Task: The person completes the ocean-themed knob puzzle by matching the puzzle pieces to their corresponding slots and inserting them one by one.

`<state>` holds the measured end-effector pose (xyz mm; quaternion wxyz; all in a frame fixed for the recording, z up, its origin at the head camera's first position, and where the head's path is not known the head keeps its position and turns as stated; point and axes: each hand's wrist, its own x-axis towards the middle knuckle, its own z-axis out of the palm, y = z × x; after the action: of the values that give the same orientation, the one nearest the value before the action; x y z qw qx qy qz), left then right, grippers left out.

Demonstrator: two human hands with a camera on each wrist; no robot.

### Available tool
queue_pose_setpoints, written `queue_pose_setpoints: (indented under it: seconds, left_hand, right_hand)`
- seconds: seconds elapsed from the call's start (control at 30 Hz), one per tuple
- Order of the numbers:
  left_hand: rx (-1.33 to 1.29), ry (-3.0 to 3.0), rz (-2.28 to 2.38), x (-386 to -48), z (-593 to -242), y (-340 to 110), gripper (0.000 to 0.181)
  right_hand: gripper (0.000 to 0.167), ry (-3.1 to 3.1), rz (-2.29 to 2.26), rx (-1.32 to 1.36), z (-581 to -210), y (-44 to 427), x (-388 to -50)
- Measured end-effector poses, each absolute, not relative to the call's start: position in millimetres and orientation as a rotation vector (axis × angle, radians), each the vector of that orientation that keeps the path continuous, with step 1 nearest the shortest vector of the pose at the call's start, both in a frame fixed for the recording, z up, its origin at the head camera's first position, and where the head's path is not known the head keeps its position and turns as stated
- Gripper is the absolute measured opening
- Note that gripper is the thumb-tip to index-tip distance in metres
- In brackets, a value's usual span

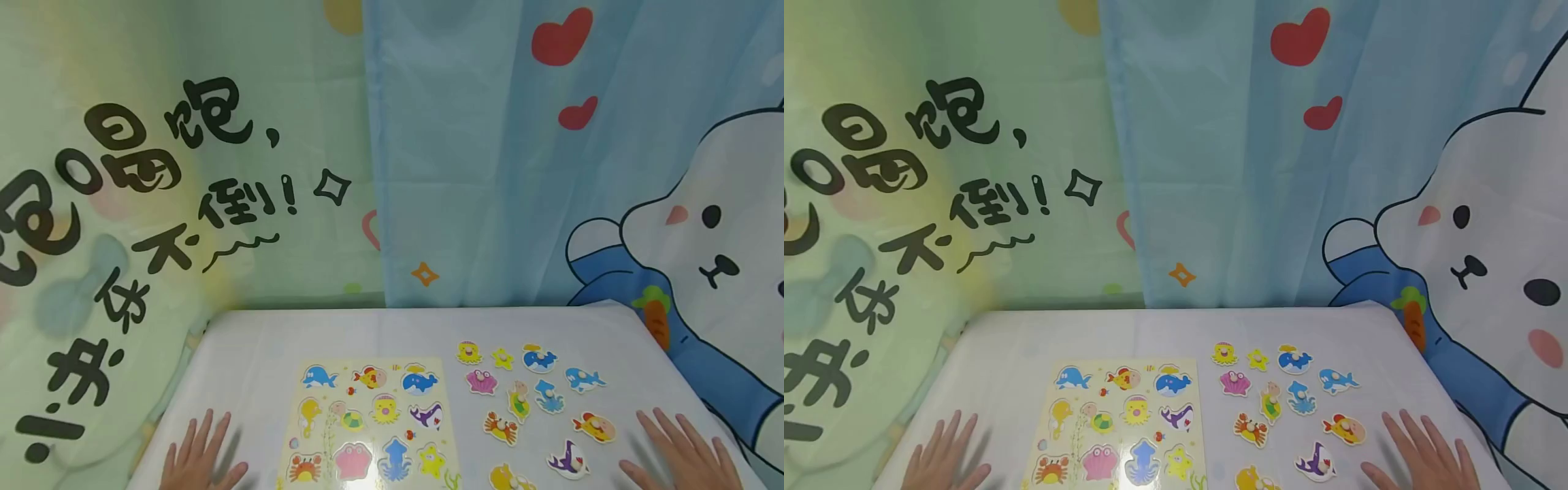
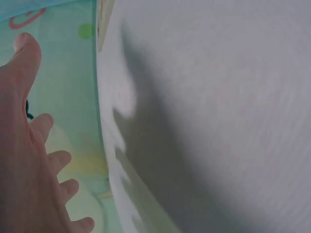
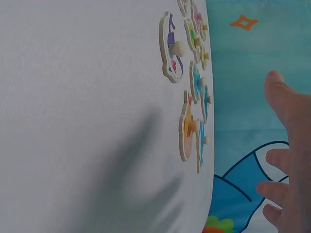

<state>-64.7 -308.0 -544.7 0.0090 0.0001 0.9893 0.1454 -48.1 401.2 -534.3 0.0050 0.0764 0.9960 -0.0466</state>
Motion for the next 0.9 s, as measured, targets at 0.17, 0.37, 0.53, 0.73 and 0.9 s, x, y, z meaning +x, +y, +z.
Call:
queue_pose_setpoints:
  seconds: [0.17, 0.37, 0.53, 0.73, 0.9]
  left_hand:
    - [0.092, 3.133, 0.595, -66.9, -548.3, -301.9, 0.084]
    - [0.239, 3.161, 1.005, -69.6, -539.7, -290.2, 0.066]
    - [0.103, 2.924, 1.220, -72.8, -528.4, -277.5, 0.058]
    - [-0.166, 2.685, 1.271, -86.5, -535.5, -266.0, 0.073]
    - [-0.251, 2.628, 1.287, -94.0, -540.9, -256.0, 0.076]
  right_hand:
    - [0.106, 3.090, -0.181, 0.235, -536.7, 396.2, -49.9]
    - [0.108, 3.020, -0.235, 0.214, -535.7, 386.8, -55.1]
    - [0.103, 2.997, -0.297, 0.165, -527.5, 372.5, -60.8]
    - [0.098, 2.938, -0.482, 0.153, -516.4, 342.4, -68.0]
    - [0.090, 2.948, -0.612, 0.104, -504.1, 314.0, -74.9]
